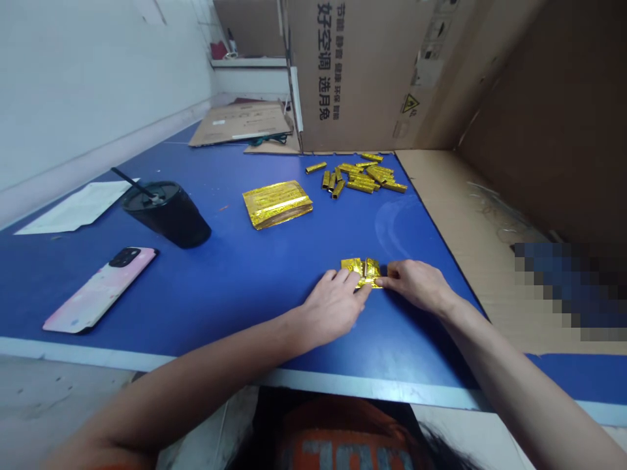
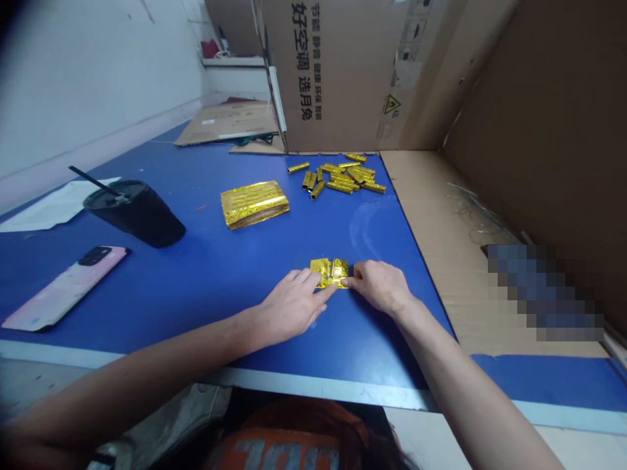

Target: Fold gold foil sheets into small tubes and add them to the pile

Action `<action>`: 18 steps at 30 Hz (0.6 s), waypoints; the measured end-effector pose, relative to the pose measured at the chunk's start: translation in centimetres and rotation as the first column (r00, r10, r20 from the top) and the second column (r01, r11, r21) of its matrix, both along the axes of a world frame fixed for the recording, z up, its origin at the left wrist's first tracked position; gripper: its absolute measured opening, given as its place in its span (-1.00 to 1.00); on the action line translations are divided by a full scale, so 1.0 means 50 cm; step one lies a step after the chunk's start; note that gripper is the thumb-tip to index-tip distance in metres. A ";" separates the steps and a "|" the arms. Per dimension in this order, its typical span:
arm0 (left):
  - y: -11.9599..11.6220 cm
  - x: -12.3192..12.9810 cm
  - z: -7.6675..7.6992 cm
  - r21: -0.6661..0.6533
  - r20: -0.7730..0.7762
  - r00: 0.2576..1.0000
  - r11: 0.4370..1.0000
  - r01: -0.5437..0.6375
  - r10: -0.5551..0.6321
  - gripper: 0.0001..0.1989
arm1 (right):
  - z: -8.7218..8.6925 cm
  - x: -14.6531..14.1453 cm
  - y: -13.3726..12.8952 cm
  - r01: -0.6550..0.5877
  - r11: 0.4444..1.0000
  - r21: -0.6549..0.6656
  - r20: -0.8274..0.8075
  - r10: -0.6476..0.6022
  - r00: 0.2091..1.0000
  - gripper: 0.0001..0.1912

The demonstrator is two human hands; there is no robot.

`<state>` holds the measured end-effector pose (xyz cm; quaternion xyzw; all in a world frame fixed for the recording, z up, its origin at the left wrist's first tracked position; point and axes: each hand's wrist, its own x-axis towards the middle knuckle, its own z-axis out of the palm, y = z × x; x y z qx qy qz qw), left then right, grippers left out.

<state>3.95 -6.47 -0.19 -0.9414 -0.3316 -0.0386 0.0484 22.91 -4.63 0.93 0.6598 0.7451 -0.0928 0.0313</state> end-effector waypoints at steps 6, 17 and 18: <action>0.000 0.001 -0.002 -0.032 0.028 1.000 0.999 -0.012 0.013 -0.67 | -0.015 0.002 -0.008 -0.202 0.940 0.274 -0.088 0.234 0.968 -0.82; -0.001 -0.015 -0.034 -0.088 0.064 0.997 0.994 0.057 -0.052 -0.52 | -0.013 0.005 -0.014 -0.422 0.863 0.277 0.034 0.430 0.902 -0.65; -0.001 -0.016 -0.034 -0.106 0.069 0.996 0.993 0.061 -0.054 -0.50 | -0.012 0.004 -0.016 -0.429 0.864 0.263 0.037 0.436 0.899 -0.63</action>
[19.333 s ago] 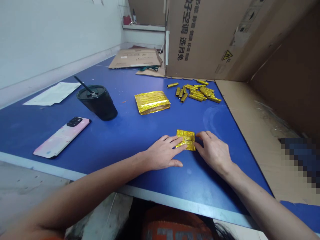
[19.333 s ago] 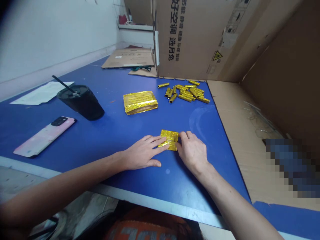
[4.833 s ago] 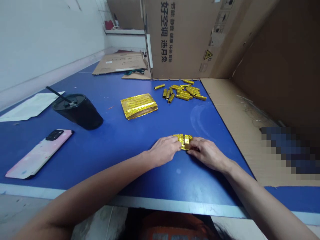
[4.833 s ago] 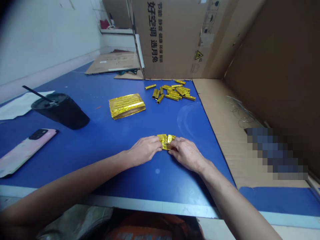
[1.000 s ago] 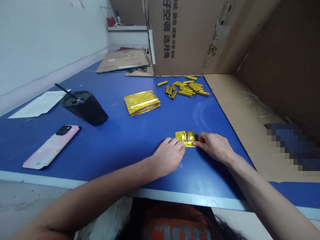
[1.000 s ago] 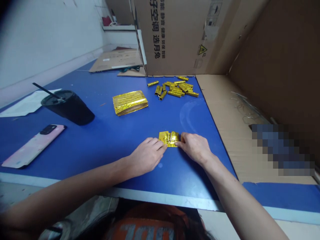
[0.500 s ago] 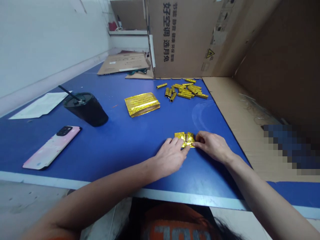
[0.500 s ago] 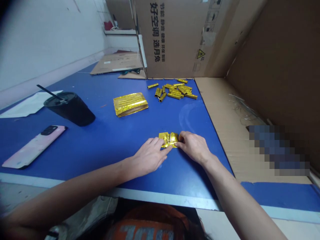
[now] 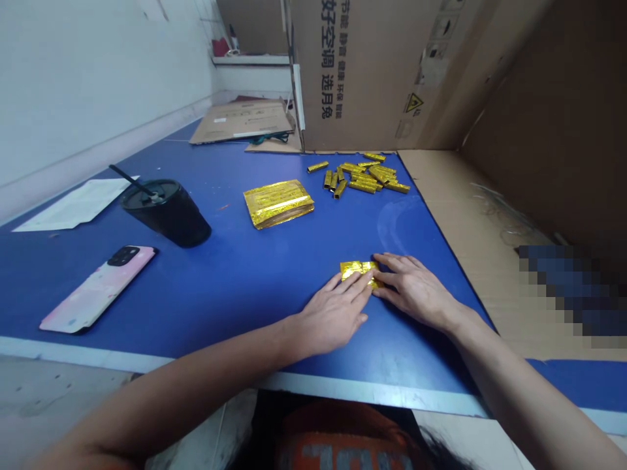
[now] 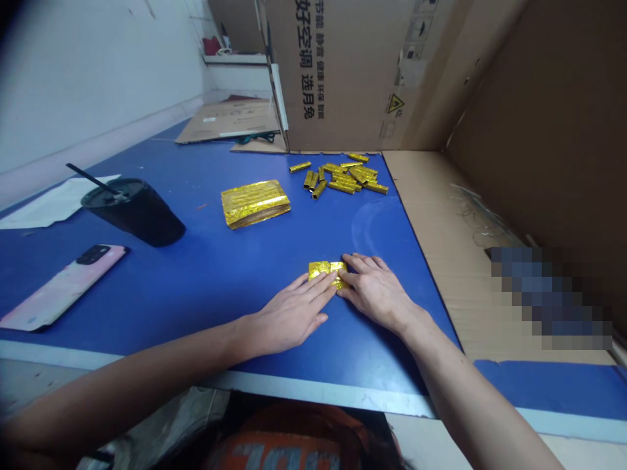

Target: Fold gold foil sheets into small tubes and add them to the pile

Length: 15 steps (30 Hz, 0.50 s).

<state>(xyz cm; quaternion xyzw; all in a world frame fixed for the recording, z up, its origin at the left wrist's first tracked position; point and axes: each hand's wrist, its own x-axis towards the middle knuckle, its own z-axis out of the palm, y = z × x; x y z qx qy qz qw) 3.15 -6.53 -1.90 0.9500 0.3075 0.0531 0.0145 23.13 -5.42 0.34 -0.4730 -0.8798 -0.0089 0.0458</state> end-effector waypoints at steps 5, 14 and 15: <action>0.008 0.001 0.004 -0.108 -0.007 1.000 0.994 0.022 -0.023 -0.44 | -0.002 0.001 0.000 0.002 0.999 -0.044 -0.005 -0.002 1.000 -0.60; 0.020 0.002 0.017 -0.193 0.001 1.000 0.981 0.007 -0.007 -0.43 | -0.008 0.013 0.008 -0.042 0.992 -0.117 -0.237 0.013 0.971 -0.79; 0.021 0.001 0.017 -0.197 0.004 1.000 0.980 0.007 -0.007 -0.43 | -0.007 0.013 0.007 -0.042 0.993 -0.111 -0.230 0.016 0.973 -0.81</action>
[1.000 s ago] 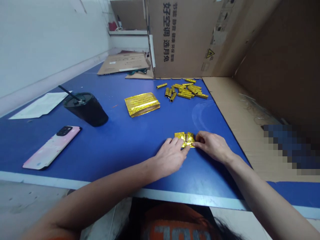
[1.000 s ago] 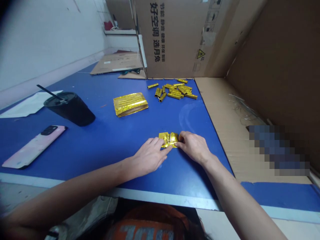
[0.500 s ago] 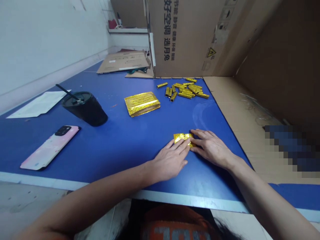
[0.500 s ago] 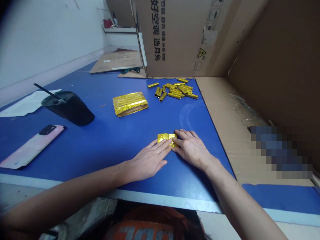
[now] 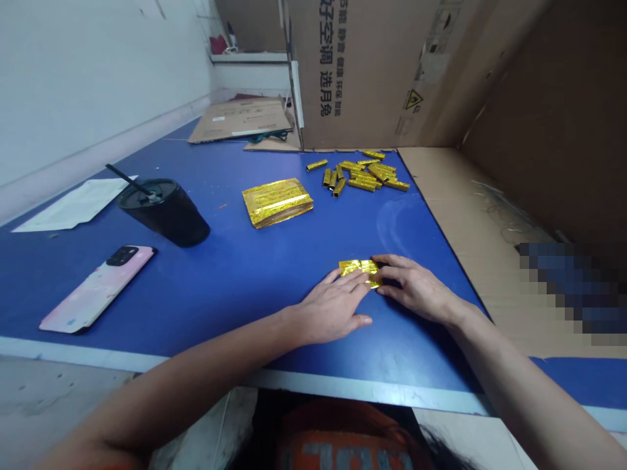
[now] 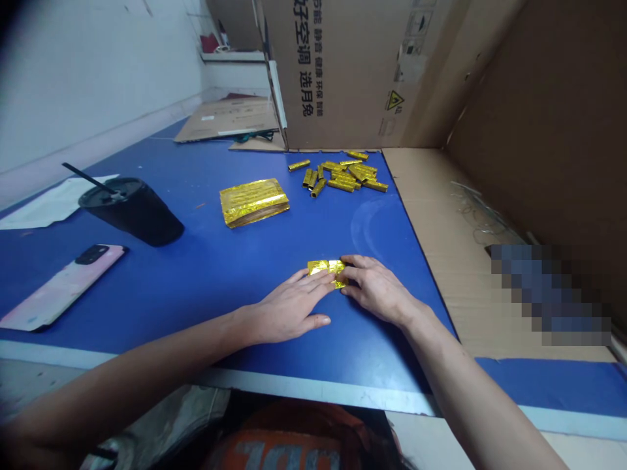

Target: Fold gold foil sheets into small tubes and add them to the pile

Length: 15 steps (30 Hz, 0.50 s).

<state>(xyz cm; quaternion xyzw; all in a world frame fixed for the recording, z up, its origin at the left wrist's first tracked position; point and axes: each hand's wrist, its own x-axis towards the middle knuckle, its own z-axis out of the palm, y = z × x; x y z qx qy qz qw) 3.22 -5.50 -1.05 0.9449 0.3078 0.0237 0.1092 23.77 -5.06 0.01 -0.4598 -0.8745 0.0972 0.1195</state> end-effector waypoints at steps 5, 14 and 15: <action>0.005 -0.002 0.000 -0.004 0.022 1.000 1.000 0.004 -0.004 -0.44 | 0.003 -0.007 -0.003 0.000 0.998 0.055 0.042 -0.002 0.999 -0.79; -0.003 -0.014 -0.016 0.000 -0.025 0.997 0.997 0.073 -0.073 -0.28 | 0.015 0.003 -0.024 -0.004 1.000 0.004 0.220 0.003 0.976 -0.70; -0.004 -0.015 -0.017 0.004 -0.030 0.996 0.997 0.081 -0.081 -0.26 | 0.012 0.009 -0.032 -0.001 1.000 0.005 0.236 -0.001 0.972 -0.66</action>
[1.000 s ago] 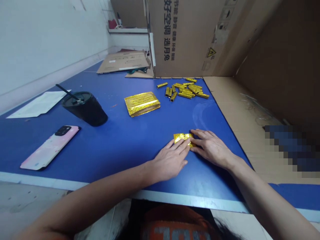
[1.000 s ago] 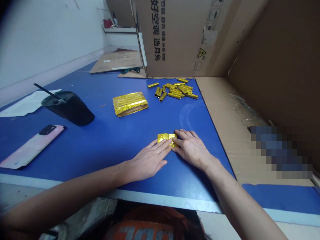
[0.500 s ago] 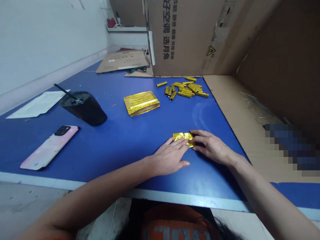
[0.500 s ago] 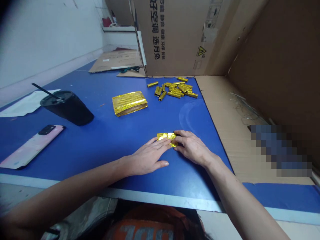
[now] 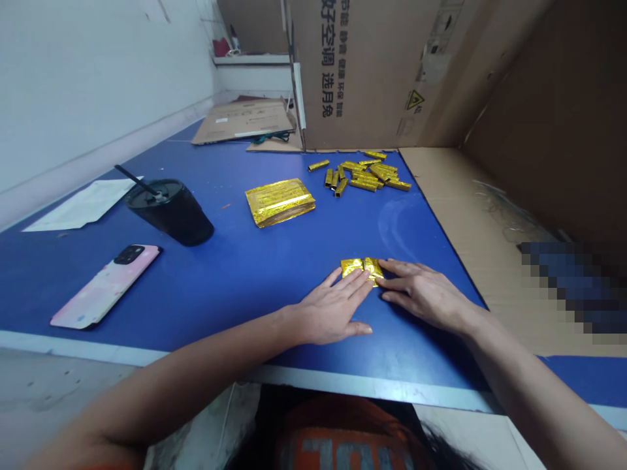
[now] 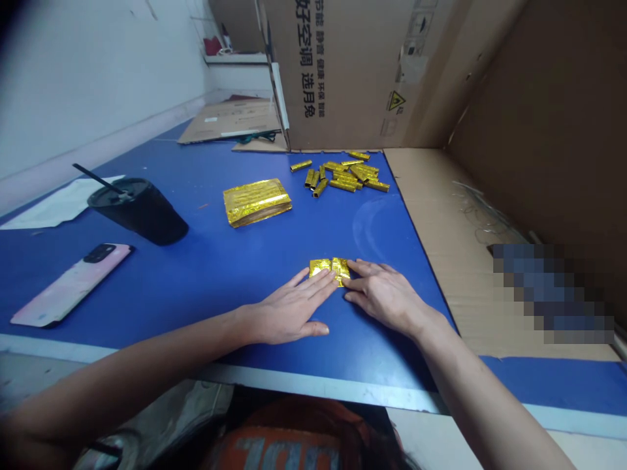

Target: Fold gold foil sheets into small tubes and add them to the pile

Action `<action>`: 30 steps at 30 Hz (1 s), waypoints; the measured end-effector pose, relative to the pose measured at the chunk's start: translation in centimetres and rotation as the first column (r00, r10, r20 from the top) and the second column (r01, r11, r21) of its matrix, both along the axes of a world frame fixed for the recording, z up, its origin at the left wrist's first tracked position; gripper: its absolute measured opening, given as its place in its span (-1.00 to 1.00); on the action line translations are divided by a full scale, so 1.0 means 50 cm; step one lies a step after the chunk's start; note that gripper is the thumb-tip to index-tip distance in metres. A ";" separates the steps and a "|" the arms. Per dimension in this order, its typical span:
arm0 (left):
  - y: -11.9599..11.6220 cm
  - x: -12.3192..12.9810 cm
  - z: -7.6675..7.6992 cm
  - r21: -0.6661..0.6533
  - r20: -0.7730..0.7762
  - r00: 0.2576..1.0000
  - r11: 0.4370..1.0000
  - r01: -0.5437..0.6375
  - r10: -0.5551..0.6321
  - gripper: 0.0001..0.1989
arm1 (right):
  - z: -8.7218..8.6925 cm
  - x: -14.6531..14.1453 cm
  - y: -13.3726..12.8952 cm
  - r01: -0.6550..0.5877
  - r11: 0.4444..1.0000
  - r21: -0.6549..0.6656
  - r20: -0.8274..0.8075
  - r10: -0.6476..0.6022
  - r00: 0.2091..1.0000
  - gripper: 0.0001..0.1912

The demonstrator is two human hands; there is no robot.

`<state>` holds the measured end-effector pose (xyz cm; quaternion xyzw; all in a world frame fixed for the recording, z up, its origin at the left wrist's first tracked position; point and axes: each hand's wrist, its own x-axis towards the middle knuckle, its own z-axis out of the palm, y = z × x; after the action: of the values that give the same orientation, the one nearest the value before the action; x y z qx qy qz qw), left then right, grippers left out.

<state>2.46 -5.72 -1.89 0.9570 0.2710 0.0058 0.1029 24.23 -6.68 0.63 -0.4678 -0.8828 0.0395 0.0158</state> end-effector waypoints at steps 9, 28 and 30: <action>-0.001 -0.001 -0.003 0.037 0.022 1.000 0.999 -0.011 0.010 -0.26 | -0.036 0.023 -0.057 0.178 0.979 0.094 -0.139 -0.165 0.977 -0.59; 0.012 0.011 0.017 -0.014 0.121 0.988 0.996 -0.090 0.091 -0.41 | -0.034 -0.018 0.007 0.029 0.979 0.203 -0.151 0.002 0.989 -0.75; 0.010 0.015 0.018 -0.011 0.112 0.990 0.996 -0.088 0.089 -0.40 | -0.032 -0.020 0.010 0.058 0.982 0.180 -0.169 -0.028 0.985 -0.76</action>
<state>3.22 -5.21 -0.97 0.9419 0.3070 0.0636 0.1206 23.25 -6.18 -0.99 -0.4785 -0.8679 -0.0037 0.1333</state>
